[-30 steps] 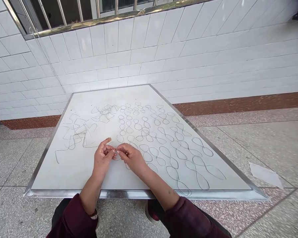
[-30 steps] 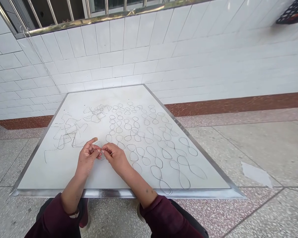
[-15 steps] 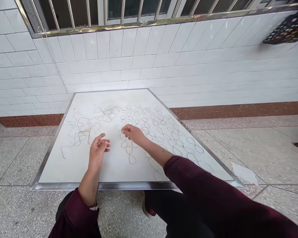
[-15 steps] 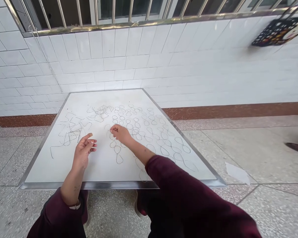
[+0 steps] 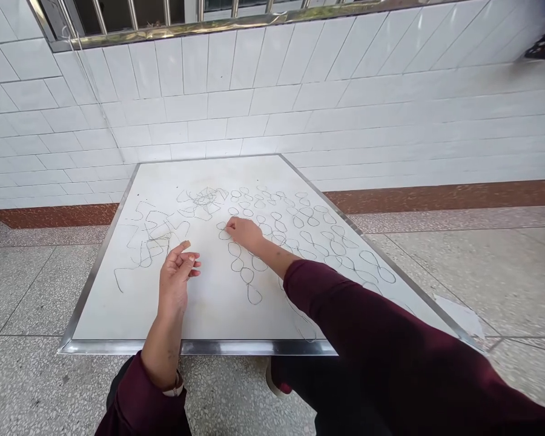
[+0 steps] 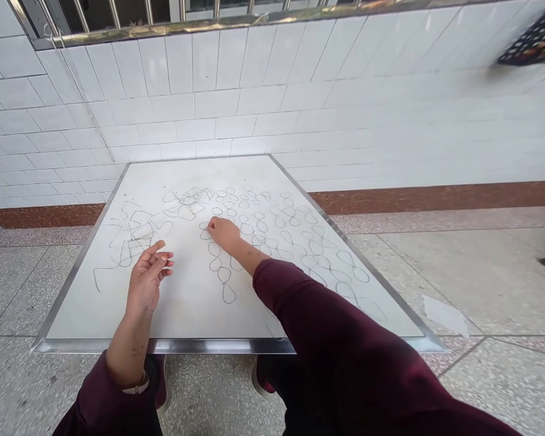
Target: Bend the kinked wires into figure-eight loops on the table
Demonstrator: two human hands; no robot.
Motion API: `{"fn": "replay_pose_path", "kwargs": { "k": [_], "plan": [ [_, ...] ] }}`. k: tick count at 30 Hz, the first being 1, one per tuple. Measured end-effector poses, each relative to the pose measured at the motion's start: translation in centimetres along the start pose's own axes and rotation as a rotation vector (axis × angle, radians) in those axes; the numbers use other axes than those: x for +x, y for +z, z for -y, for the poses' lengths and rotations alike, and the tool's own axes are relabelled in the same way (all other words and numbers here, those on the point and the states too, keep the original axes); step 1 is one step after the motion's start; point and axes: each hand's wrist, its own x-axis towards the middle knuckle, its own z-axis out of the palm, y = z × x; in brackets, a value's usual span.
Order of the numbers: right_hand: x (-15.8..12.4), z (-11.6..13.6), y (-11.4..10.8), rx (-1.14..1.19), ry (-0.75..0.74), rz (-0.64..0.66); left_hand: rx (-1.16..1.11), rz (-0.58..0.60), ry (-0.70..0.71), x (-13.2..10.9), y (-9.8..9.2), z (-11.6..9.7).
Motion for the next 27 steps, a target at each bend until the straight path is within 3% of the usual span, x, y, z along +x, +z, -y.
{"fn": "replay_pose_path", "kwargs": {
  "k": [4, 8, 13, 19, 27],
  "plan": [
    [-1.1, 0.4, -1.1, -0.019, -0.019, -0.03, -0.076, -0.095, 0.059, 0.4, -1.2, -0.6],
    [-3.1, 1.0, -1.5, 0.037, -0.095, -0.021, -0.187, -0.305, 0.217, 1.0, -3.3, -1.8],
    [-6.0, 3.4, 2.0, 0.102, -0.286, 0.132, -0.249, -0.524, 0.35, 1.3, -5.2, -2.9],
    [-7.7, 6.4, 6.5, 0.005, -0.478, 0.225, -0.267, -0.527, 0.314, 1.5, -5.7, -3.0],
    [-8.8, 6.5, 7.2, -0.174, -0.47, 0.19, -0.287, -0.533, 0.316, 1.6, -6.9, -3.2]
  ]
}}
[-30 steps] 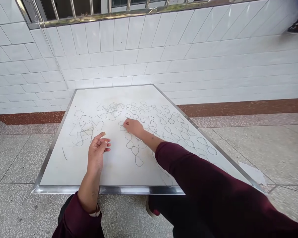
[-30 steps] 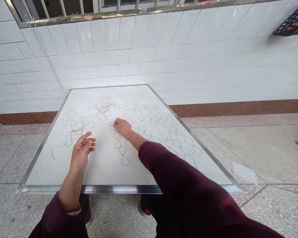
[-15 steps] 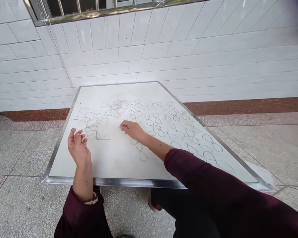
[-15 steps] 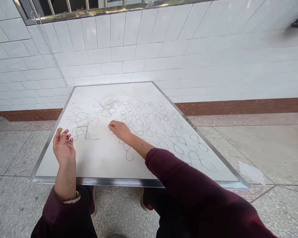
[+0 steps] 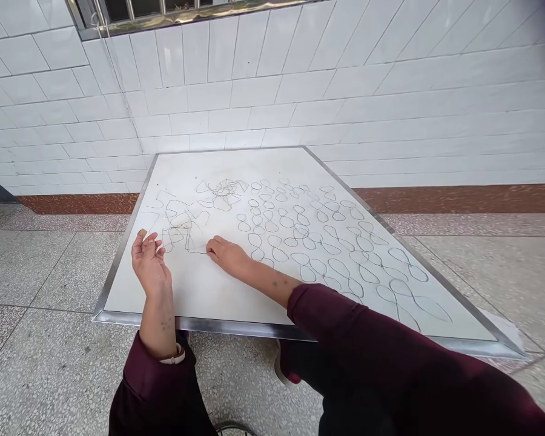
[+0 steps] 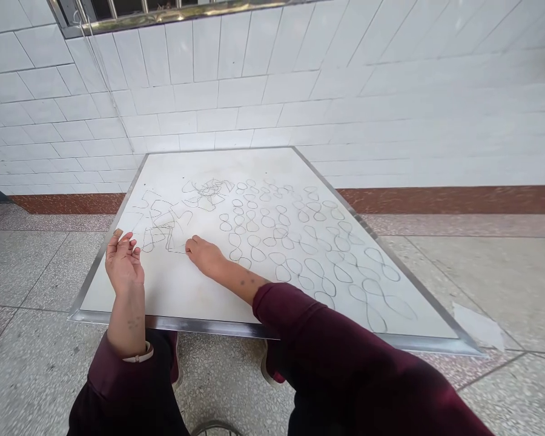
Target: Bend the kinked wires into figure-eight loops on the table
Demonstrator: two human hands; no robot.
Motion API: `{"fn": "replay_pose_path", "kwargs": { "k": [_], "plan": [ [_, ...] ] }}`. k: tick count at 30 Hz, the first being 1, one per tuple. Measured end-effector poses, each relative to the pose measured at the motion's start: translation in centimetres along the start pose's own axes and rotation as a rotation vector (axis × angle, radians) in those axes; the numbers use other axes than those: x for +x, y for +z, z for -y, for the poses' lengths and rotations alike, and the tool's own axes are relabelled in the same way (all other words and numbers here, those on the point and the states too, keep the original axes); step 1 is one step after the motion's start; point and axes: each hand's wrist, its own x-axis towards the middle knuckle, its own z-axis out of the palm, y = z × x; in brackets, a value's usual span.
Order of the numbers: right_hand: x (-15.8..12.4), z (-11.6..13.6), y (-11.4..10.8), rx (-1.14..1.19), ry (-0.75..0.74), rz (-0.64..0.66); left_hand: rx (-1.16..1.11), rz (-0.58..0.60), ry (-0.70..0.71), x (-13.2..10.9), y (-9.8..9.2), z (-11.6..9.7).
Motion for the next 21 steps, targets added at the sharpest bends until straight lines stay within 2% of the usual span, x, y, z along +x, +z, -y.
{"fn": "replay_pose_path", "kwargs": {
  "k": [4, 7, 10, 13, 17, 19, 21],
  "plan": [
    [-0.6, 0.5, -0.4, -0.022, 0.032, -0.045, 0.015, -0.067, 0.09, 0.8, -0.9, -0.6],
    [-0.4, 1.2, -0.7, -0.025, 0.022, -0.05, 0.159, -0.079, 0.26, 1.8, -2.0, -1.3],
    [-0.1, 1.9, -0.2, -0.059, 0.006, -0.02, 0.433, 0.029, 0.384, 2.8, -2.9, -1.9],
    [0.1, 2.2, 0.7, -0.115, 0.024, 0.012, 0.714, 0.103, 0.372, 3.4, -3.6, -2.1],
    [0.1, 2.0, 1.2, -0.161, 0.065, 0.045, 1.296, 0.213, 0.401, 3.7, -4.4, -1.6],
    [-0.2, 2.0, 1.1, -0.171, 0.079, 0.055, 1.54, 0.236, 0.409, 4.1, -4.9, -1.3],
    [-0.9, 2.3, 0.7, -0.172, 0.083, 0.058, 1.672, 0.233, 0.368, 4.7, -5.5, -1.0]
  ]
}}
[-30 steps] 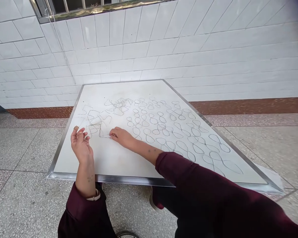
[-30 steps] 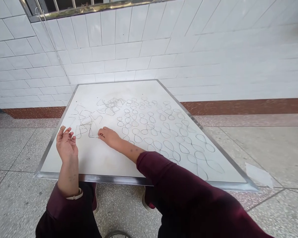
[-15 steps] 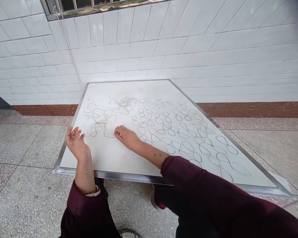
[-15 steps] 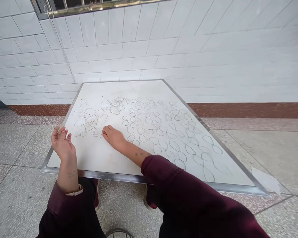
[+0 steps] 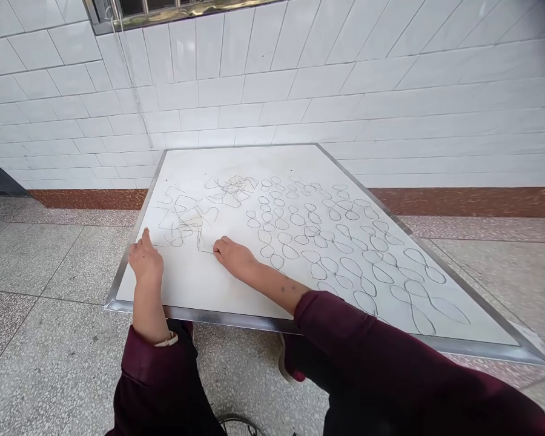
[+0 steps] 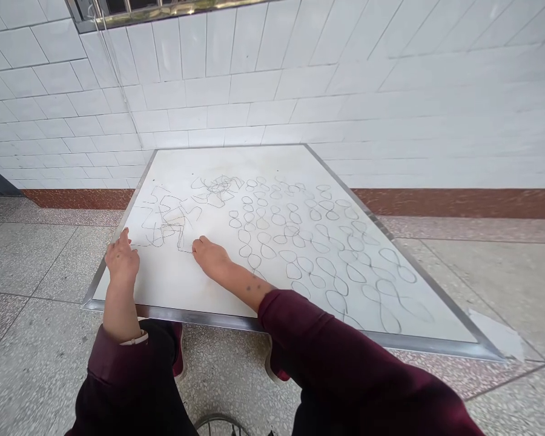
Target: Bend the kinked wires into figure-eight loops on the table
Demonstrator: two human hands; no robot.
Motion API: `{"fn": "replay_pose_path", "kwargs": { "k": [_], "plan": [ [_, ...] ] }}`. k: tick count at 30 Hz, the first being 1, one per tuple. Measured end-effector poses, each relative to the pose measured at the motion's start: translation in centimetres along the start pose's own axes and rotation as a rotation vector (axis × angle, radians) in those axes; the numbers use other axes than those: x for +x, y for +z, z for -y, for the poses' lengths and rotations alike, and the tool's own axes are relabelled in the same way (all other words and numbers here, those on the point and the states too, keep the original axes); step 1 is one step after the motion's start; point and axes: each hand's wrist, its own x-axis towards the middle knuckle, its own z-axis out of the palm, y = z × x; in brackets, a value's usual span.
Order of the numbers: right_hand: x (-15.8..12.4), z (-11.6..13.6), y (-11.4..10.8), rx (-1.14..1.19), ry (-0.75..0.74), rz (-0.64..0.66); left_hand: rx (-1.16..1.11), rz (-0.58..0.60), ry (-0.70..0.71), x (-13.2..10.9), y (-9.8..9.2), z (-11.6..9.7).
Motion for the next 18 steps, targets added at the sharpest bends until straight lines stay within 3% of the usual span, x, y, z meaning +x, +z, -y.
{"fn": "replay_pose_path", "kwargs": {
  "k": [6, 12, 18],
  "plan": [
    [-4.4, 1.8, 0.0, 0.054, -0.079, -0.054, 0.021, 0.025, -0.015, 1.1, 0.6, 1.8],
    [-8.6, 1.9, 3.5, 0.289, -0.148, -0.149, 0.0, -0.043, -0.017, 1.4, 0.8, 2.3],
    [-9.6, 1.0, 6.5, 0.409, -0.231, -0.419, -0.031, -0.099, -0.026, 1.8, 1.3, 2.0]
  ]
}}
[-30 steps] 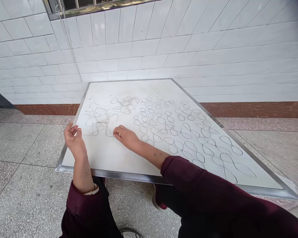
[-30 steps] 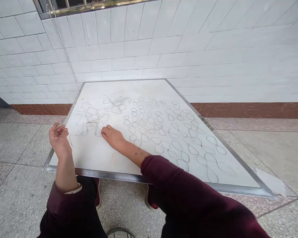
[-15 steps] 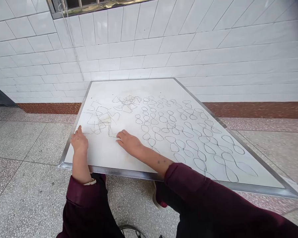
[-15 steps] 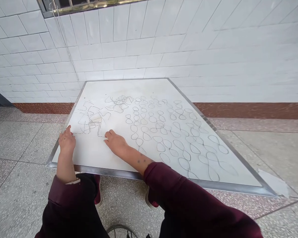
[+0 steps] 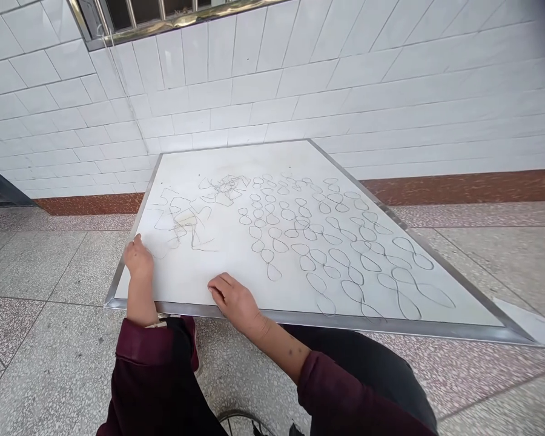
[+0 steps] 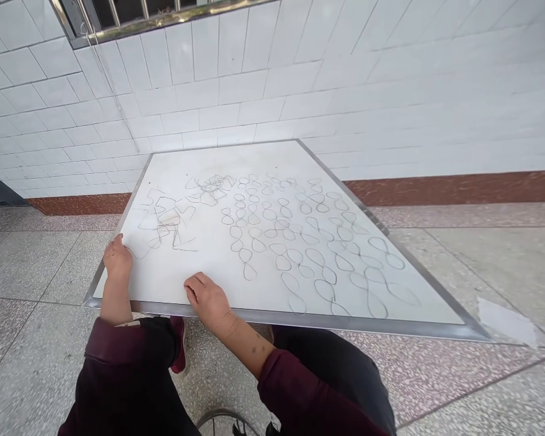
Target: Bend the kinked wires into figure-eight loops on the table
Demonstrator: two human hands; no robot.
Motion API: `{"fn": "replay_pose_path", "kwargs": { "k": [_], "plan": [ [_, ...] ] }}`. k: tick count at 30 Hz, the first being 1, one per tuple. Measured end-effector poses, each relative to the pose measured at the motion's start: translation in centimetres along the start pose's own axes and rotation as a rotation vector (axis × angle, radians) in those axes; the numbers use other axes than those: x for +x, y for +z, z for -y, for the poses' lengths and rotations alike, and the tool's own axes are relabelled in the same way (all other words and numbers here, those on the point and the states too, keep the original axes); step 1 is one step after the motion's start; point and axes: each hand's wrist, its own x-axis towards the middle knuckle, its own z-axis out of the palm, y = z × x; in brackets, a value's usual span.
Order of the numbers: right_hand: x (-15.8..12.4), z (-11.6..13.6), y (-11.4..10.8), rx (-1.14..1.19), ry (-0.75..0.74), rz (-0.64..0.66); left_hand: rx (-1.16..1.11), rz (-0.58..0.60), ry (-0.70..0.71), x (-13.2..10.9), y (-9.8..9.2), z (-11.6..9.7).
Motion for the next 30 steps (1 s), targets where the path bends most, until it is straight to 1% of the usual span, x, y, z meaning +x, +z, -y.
{"fn": "replay_pose_path", "kwargs": {
  "k": [3, 7, 10, 11, 12, 13, 15, 17, 19, 20, 21, 23, 25, 28, 30],
  "plan": [
    [0.0, -0.1, 0.1, 0.044, -0.018, -0.036, -0.062, -0.046, -0.008, -0.2, -0.2, -0.6],
    [0.1, -0.1, -0.1, 0.083, -0.013, -0.043, -0.204, -0.12, -0.002, -0.6, -1.2, -1.6],
    [0.2, -0.1, -0.1, 0.09, -0.009, -0.033, -0.427, -0.156, 0.032, -1.1, -2.1, -2.6],
    [0.2, -0.1, -0.1, 0.093, -0.002, -0.024, -0.559, -0.165, 0.049, -1.3, -2.4, -3.0],
    [0.2, -0.1, -0.2, 0.099, 0.005, -0.014, -0.645, -0.16, 0.069, -1.8, -2.8, -3.5],
    [0.1, 0.0, -0.3, 0.111, 0.007, -0.012, -0.706, -0.136, 0.091, -2.3, -3.1, -4.0],
    [-0.2, 0.3, -0.8, 0.15, -0.02, -0.049, -0.795, -0.032, 0.132, -4.0, -3.6, -5.3],
    [-0.5, 1.1, -1.8, 0.174, -0.103, -0.153, -0.852, 0.064, 0.137, -6.4, -3.8, -6.8],
    [-0.7, 2.2, -3.4, 0.123, -0.21, -0.268, -0.892, 0.137, 0.12, -9.2, -3.9, -8.2],
    [-0.6, 2.8, -4.2, 0.068, -0.249, -0.304, -0.956, 0.204, 0.089, -10.6, -3.9, -8.8],
    [-0.6, 3.4, -5.1, -0.001, -0.266, -0.313, -1.019, 0.27, 0.072, -11.9, -3.9, -9.4],
    [-0.4, 4.1, -6.6, -0.128, -0.213, -0.251, -1.124, 0.43, 0.054, -14.1, -4.0, -10.3],
    [-0.4, 4.2, -7.6, -0.163, -0.159, -0.157, -1.174, 0.529, 0.019, -15.7, -4.2, -10.8],
    [-1.3, 3.6, -8.4, -0.03, -0.069, -0.027, -1.182, 0.619, -0.009, -16.9, -4.6, -11.0],
    [-2.2, 3.1, -8.7, 0.107, -0.006, -0.01, -1.176, 0.668, -0.007, -17.3, -4.9, -11.0]
  ]
}}
